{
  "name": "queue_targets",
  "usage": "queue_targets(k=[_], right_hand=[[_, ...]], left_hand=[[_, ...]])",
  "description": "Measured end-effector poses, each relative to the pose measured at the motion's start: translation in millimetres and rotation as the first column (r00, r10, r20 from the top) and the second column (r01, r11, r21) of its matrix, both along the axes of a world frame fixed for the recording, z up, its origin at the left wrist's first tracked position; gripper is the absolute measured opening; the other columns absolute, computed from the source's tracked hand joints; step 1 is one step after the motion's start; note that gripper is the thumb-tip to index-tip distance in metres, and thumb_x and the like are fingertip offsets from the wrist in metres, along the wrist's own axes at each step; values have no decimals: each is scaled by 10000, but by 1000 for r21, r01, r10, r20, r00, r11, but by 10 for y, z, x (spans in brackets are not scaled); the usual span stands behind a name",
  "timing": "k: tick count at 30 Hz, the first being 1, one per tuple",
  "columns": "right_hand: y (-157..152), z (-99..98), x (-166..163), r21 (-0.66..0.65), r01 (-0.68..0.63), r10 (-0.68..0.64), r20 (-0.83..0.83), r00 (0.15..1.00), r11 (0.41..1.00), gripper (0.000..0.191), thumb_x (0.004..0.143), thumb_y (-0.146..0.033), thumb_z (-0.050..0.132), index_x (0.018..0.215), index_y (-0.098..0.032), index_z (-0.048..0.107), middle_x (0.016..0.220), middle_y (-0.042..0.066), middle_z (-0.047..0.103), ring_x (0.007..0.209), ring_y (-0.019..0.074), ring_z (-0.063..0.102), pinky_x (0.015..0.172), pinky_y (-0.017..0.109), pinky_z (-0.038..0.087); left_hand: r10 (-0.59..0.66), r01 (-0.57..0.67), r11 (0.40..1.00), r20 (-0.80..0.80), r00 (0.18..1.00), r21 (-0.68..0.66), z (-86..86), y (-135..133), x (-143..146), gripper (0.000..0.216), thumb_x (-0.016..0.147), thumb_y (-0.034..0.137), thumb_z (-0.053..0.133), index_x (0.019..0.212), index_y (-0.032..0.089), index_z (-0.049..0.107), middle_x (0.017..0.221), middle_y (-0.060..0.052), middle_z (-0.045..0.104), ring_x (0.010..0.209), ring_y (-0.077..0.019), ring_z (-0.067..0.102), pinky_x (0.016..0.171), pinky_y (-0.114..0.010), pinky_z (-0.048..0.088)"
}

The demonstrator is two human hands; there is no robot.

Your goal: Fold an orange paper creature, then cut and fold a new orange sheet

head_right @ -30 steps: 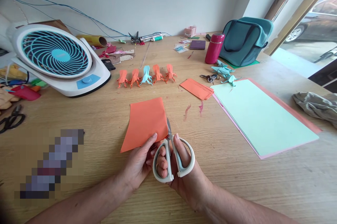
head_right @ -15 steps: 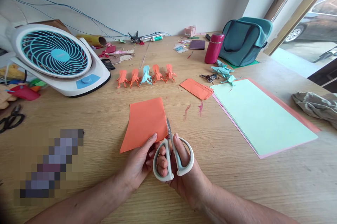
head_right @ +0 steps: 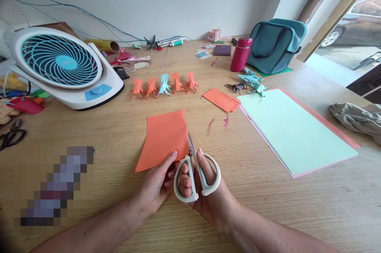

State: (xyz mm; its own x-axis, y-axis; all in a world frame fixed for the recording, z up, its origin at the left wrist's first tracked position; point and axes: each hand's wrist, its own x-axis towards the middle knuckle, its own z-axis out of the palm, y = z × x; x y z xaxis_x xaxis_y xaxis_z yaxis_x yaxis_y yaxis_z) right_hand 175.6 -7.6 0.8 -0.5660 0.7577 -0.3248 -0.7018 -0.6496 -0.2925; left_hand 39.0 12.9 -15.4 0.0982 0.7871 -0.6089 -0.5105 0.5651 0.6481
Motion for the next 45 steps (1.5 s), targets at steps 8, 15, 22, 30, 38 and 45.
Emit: queue_targets(k=[8, 15, 22, 30, 38, 45], right_hand=[[4, 8, -3, 28, 17, -18, 26, 999, 999, 460, 972, -502, 425, 788, -117, 596, 582, -17, 463, 500, 65, 407, 509, 164, 338], [11, -6, 2, 36, 25, -26, 36, 999, 999, 478, 957, -525, 444, 794, -110, 616, 590, 2, 488, 527, 80, 439, 527, 171, 352], [20, -19, -7, 28, 35, -35, 14, 999, 999, 490, 940, -549, 470, 776, -112, 617, 580, -5, 472, 521, 75, 415, 512, 159, 346], [16, -26, -6, 4, 28, -28, -33, 999, 1000, 533, 934, -590, 445, 803, -102, 616, 599, 1, 481, 541, 78, 432, 531, 160, 371], [8, -25, -2, 13, 39, -39, 1, 999, 999, 485, 947, -536, 467, 786, -105, 619, 587, -10, 465, 518, 68, 404, 507, 151, 356], [22, -13, -2, 31, 51, -52, 41, 998, 998, 479, 923, -550, 509, 786, -107, 629, 577, -9, 475, 519, 74, 412, 508, 158, 353]], left_hand=[[-1, 1, 1000, -11, 1000, 13, 21, -6, 4, 441, 634, 453, 826, 669, 139, 518, 582, 52, 460, 486, -23, 335, 401, -137, 231], [-15, 15, 1000, -13, 1000, 27, 3, -30, 3, 435, 651, 450, 817, 683, 148, 506, 572, 69, 428, 469, -19, 314, 401, -140, 218], [-6, 7, 1000, -16, 1000, 23, 11, -34, 22, 448, 631, 454, 829, 670, 147, 505, 564, 72, 416, 468, -18, 306, 402, -143, 207], [-13, 14, 1000, -18, 1000, 25, -6, -44, 23, 436, 639, 454, 824, 680, 145, 519, 563, 73, 402, 474, -24, 314, 402, -144, 216], [-8, 9, 999, -16, 1000, 52, 8, -55, 19, 416, 662, 433, 815, 690, 150, 512, 582, 68, 403, 492, -29, 321, 402, -136, 227], [-5, 6, 999, -15, 1000, 50, -7, -49, 26, 418, 657, 429, 817, 683, 152, 505, 578, 64, 404, 507, -38, 324, 398, -136, 227]])
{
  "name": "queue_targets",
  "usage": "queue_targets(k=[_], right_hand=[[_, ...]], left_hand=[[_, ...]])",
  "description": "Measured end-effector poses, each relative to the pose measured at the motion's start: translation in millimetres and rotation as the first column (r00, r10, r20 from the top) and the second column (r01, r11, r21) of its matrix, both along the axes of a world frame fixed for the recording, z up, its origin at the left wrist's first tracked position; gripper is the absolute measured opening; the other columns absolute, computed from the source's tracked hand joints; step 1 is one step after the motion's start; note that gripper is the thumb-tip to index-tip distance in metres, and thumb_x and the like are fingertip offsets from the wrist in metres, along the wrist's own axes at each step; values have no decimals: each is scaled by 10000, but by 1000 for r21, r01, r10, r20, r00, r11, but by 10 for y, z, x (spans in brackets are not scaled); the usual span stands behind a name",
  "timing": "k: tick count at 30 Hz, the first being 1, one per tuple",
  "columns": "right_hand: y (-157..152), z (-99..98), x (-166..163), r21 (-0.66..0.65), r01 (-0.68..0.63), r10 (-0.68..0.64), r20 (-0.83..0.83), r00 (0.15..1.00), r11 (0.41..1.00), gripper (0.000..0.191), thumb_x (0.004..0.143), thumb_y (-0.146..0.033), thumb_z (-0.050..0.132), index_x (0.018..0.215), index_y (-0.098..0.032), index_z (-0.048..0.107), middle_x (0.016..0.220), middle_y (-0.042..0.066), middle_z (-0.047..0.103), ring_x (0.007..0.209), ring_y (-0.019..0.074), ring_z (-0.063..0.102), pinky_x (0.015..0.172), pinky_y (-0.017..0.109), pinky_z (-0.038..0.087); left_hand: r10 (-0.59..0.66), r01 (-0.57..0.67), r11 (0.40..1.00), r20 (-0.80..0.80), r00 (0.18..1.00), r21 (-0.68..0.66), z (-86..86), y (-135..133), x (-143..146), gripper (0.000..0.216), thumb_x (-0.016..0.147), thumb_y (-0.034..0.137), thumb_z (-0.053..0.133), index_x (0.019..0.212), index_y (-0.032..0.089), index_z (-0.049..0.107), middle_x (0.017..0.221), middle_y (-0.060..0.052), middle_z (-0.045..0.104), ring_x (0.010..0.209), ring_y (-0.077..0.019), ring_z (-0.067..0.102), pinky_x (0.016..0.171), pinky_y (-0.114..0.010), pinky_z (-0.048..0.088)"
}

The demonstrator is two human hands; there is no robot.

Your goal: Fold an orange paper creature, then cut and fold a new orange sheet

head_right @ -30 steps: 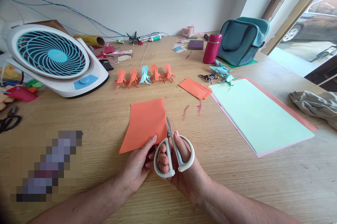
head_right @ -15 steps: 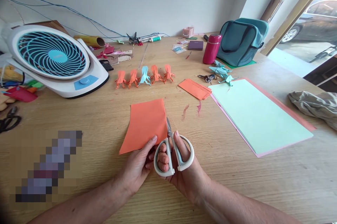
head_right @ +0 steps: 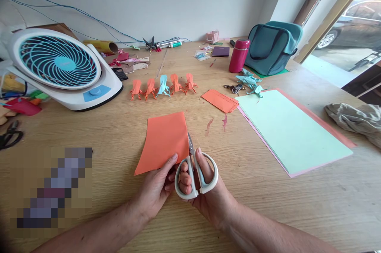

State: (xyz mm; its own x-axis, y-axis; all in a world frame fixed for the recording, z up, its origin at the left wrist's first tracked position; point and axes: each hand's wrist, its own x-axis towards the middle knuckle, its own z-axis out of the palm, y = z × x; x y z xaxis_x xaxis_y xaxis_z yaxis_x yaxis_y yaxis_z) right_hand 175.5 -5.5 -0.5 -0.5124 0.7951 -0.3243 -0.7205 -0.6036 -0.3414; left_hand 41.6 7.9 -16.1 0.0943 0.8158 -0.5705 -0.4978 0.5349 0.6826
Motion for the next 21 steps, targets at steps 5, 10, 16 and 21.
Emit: queue_targets(k=[5, 10, 16, 21], right_hand=[[-8, -13, 11, 6, 8, -8, 16, 1000, 1000, 485, 953, -524, 461, 798, -98, 633, 567, -11, 477, 502, 69, 420, 509, 161, 358], [-15, -25, 2, 2, 9, -9, 1, 1000, 1000, 464, 967, -490, 453, 789, -97, 625, 557, -19, 468, 480, 56, 402, 492, 149, 346], [1, -25, 3, -14, 9, -9, -6, 1000, 1000, 472, 963, -503, 449, 788, -100, 620, 566, -11, 476, 496, 66, 419, 497, 155, 354], [5, -29, 6, -28, 6, -6, 4, 1000, 1000, 477, 951, -515, 466, 779, -98, 621, 556, -15, 462, 485, 63, 403, 489, 156, 349]], left_hand=[[4, -4, 1000, -7, 1000, 0, 13, -8, 15, 428, 631, 431, 831, 694, 152, 513, 592, 61, 417, 515, -42, 337, 395, -137, 220], [4, -4, 1000, -6, 1000, 26, 24, -10, 21, 417, 655, 420, 821, 713, 156, 504, 606, 61, 419, 518, -41, 337, 397, -134, 220], [11, -10, 1000, -25, 1000, 21, 40, -13, 26, 450, 616, 439, 838, 684, 153, 497, 583, 68, 394, 504, -40, 328, 393, -142, 218], [3, -2, 1000, -31, 1000, 24, 54, -22, 31, 430, 643, 428, 826, 702, 154, 499, 594, 70, 394, 506, -35, 321, 395, -134, 224]])
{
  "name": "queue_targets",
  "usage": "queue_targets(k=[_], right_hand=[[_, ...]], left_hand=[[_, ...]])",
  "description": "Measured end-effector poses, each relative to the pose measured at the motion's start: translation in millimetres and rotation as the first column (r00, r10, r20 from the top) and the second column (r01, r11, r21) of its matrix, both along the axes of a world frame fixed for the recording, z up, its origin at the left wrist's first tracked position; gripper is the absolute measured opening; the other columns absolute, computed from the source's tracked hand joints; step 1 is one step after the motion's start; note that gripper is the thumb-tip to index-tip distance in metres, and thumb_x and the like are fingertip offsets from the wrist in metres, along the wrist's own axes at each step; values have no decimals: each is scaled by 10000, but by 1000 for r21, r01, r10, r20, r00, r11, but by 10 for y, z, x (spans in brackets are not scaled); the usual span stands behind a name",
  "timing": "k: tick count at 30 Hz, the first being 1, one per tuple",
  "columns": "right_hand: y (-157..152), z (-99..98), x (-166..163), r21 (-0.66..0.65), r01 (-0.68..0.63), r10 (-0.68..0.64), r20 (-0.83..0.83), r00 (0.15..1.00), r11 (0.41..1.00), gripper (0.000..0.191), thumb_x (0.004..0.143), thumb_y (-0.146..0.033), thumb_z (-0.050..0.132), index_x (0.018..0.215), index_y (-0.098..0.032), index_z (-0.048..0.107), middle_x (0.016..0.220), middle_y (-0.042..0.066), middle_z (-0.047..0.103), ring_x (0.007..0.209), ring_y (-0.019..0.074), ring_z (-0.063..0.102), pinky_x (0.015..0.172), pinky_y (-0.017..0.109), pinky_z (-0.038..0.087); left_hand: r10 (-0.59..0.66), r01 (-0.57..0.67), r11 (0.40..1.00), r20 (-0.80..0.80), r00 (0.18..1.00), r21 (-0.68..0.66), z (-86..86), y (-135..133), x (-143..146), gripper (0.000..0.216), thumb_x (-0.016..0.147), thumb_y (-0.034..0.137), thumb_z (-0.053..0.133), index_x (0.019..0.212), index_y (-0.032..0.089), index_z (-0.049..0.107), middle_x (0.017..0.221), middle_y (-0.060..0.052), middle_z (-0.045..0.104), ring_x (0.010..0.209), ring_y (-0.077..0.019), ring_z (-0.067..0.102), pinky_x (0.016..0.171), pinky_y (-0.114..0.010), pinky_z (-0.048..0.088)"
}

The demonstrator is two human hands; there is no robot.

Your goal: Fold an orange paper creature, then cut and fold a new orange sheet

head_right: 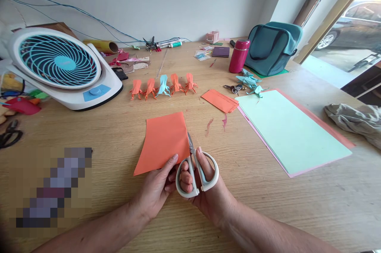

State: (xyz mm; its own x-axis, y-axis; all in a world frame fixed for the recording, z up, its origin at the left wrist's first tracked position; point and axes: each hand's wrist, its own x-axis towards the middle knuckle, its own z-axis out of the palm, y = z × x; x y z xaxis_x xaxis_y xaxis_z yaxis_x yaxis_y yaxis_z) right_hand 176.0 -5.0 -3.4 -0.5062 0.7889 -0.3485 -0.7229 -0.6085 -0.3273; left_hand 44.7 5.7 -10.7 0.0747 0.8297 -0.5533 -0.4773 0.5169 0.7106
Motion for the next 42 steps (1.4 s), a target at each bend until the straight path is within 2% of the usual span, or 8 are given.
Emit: queue_targets(k=[17, 22, 27, 29, 32, 35, 37, 42], right_hand=[[10, -20, 4, 12, 0, 1, -35, 999, 1000, 449, 959, -495, 471, 789, -107, 619, 564, -20, 458, 491, 59, 393, 496, 151, 340], [-39, 47, 2, 82, -53, 48, 62, 997, 995, 542, 947, -601, 392, 841, -124, 626, 589, 8, 510, 519, 88, 454, 520, 190, 345], [-107, 72, 16, 260, -113, 38, 279, 960, 959, 523, 970, -591, 315, 818, -168, 583, 538, -12, 475, 465, 96, 405, 492, 235, 297], [-48, 53, 86, 405, -141, -49, 423, 905, 903, 470, 974, -571, 328, 880, -188, 583, 585, -7, 502, 509, 111, 426, 525, 255, 328], [153, 9, 257, 640, -271, -307, 642, 703, 719, 361, 889, -547, 556, 1065, -233, 576, 849, 31, 612, 718, 159, 520, 667, 296, 412], [358, -27, 400, 657, -372, -537, 752, 382, 656, 472, 784, -427, 734, 1191, -294, 538, 1137, 40, 592, 924, 199, 527, 802, 335, 427], [426, -44, 429, 672, -400, -628, 735, 257, 623, 438, 797, -368, 721, 1192, -301, 543, 1206, 41, 571, 947, 206, 525, 828, 357, 431], [375, -55, 332, 770, -410, -772, 601, 208, 489, 254, 828, -240, 650, 1070, -273, 580, 1020, 32, 631, 894, 206, 564, 797, 362, 437]], left_hand=[[2, -2, 1000, -22, 1000, -7, -39, -9, -12, 427, 627, 443, 826, 716, 152, 527, 610, 55, 449, 498, -36, 362, 394, -141, 232], [3, -2, 999, -27, 1000, 38, -9, 97, -74, 378, 700, 427, 780, 745, 149, 528, 640, 34, 494, 516, -36, 352, 392, -125, 232], [101, -92, 976, -34, 994, 197, 204, 298, -216, 288, 772, 340, 724, 756, 166, 496, 656, 33, 497, 512, -39, 328, 390, -124, 229], [102, -94, 967, -22, 995, 235, 295, 332, -265, 256, 799, 325, 694, 756, 166, 497, 666, 30, 496, 516, -43, 324, 390, -127, 231], [72, -69, 964, -4, 997, 256, 407, 313, -298, 209, 830, 301, 654, 760, 168, 509, 685, 17, 518, 526, -50, 334, 390, -132, 232], [6, -11, 968, 21, 1000, 251, 505, 219, -287, 207, 842, 290, 640, 734, 169, 511, 644, 25, 503, 506, -50, 310, 394, -137, 231], [-42, 31, 976, 46, 998, 215, 570, 124, -270, 218, 841, 300, 646, 716, 166, 528, 603, 35, 473, 492, -49, 288, 396, -137, 229], [-187, 166, 972, 119, 975, 169, 752, -126, -272, 264, 837, 350, 656, 673, 149, 609, 544, 36, 403, 479, -49, 245, 393, -142, 201]])
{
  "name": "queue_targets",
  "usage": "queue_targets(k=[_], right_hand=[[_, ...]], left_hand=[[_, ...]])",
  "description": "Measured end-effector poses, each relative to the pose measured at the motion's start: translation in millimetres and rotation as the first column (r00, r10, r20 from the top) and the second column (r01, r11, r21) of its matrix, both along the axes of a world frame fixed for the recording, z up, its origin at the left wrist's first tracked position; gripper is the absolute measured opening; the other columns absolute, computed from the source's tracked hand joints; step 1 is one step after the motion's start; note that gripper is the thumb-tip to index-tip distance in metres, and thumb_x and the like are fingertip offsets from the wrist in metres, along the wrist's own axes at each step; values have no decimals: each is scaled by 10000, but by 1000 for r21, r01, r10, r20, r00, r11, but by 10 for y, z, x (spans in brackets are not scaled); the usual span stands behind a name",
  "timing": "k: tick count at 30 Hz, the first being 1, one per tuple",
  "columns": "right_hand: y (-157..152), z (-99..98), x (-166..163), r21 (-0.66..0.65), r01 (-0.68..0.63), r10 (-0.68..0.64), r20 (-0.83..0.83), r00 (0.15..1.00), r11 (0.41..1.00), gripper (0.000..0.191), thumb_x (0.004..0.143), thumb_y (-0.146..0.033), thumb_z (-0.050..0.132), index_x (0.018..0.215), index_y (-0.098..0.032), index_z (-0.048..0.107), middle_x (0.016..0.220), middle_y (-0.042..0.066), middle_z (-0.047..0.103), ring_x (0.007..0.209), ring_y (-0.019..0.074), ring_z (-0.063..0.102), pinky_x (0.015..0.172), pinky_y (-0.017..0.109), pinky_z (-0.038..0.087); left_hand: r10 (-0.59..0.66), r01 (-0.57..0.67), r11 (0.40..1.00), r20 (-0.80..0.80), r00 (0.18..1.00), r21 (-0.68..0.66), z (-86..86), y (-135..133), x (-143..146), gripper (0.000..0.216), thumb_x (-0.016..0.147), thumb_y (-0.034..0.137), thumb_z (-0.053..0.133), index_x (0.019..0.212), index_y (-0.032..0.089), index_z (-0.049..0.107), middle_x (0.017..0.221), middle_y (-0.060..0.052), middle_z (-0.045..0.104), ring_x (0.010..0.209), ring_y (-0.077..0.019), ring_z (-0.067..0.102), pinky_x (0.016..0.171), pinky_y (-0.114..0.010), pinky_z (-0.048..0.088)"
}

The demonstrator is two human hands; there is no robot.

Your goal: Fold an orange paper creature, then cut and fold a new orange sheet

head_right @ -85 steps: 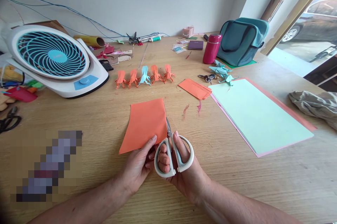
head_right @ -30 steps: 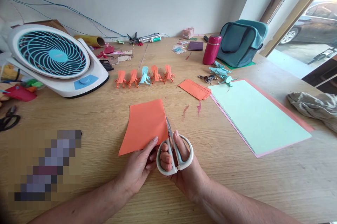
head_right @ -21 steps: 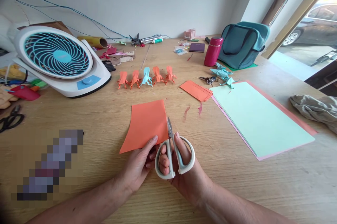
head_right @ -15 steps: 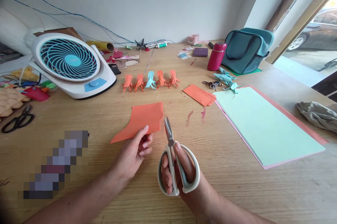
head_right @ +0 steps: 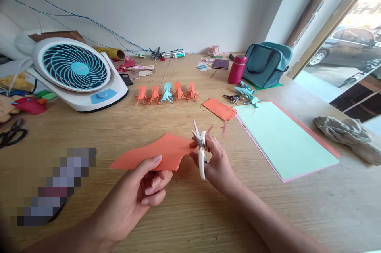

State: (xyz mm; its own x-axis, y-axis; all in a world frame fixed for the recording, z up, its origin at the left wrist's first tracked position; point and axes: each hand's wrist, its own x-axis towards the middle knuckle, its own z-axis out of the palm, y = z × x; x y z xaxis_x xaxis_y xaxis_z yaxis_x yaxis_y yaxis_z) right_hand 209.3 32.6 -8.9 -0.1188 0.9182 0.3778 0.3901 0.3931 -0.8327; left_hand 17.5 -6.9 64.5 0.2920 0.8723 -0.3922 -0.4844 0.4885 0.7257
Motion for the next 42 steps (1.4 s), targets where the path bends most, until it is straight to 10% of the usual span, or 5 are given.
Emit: queue_targets(k=[5, 13, 20, 35, 42], right_hand=[[-64, 131, -73, -190, -33, -30, -320, 947, 981, 181, 766, -277, 720, 903, -263, 603, 831, -14, 588, 732, 155, 521, 657, 295, 414], [72, 120, 43, -445, -89, -253, -649, 717, 891, 274, 706, -333, 784, 891, -251, 600, 775, -43, 513, 684, 125, 439, 568, 254, 331], [163, -12, 121, -473, -201, -286, -765, 577, 858, 289, 686, -308, 809, 845, -234, 580, 892, -14, 616, 865, 178, 559, 747, 297, 441], [122, 147, 80, -445, -248, -231, -776, 587, 861, 287, 695, -337, 773, 900, -274, 582, 936, -8, 667, 912, 215, 609, 796, 344, 474], [118, 125, 68, -360, -256, -151, -794, 588, 897, 278, 707, -313, 774, 886, -260, 567, 948, -2, 638, 927, 213, 586, 796, 339, 461]], left_hand=[[-24, 30, 962, -27, 999, 271, 165, -41, -104, 465, 766, 613, 645, 774, 152, 708, 606, -11, 459, 495, -72, 326, 411, -196, 257], [640, -115, 601, -391, 662, 791, -81, 537, -275, 560, 692, 307, 794, 1204, 283, 568, 1185, -50, 562, 1028, -187, 532, 808, -253, 455], [42, 39, 984, -440, 897, 173, -499, 701, -179, 868, 748, 375, 767, 1461, 213, 300, 1406, -191, 432, 1134, -260, 570, 878, -367, 497], [-160, 158, 987, -104, 982, -27, -574, 656, -137, 356, 740, 338, 777, 1036, 157, 696, 1071, -111, 698, 891, -176, 668, 730, -250, 520], [-2, 2, 999, -5, 1000, 40, -577, 708, -171, 273, 726, 245, 781, 985, 175, 728, 988, -62, 743, 832, -146, 684, 720, -221, 523]])
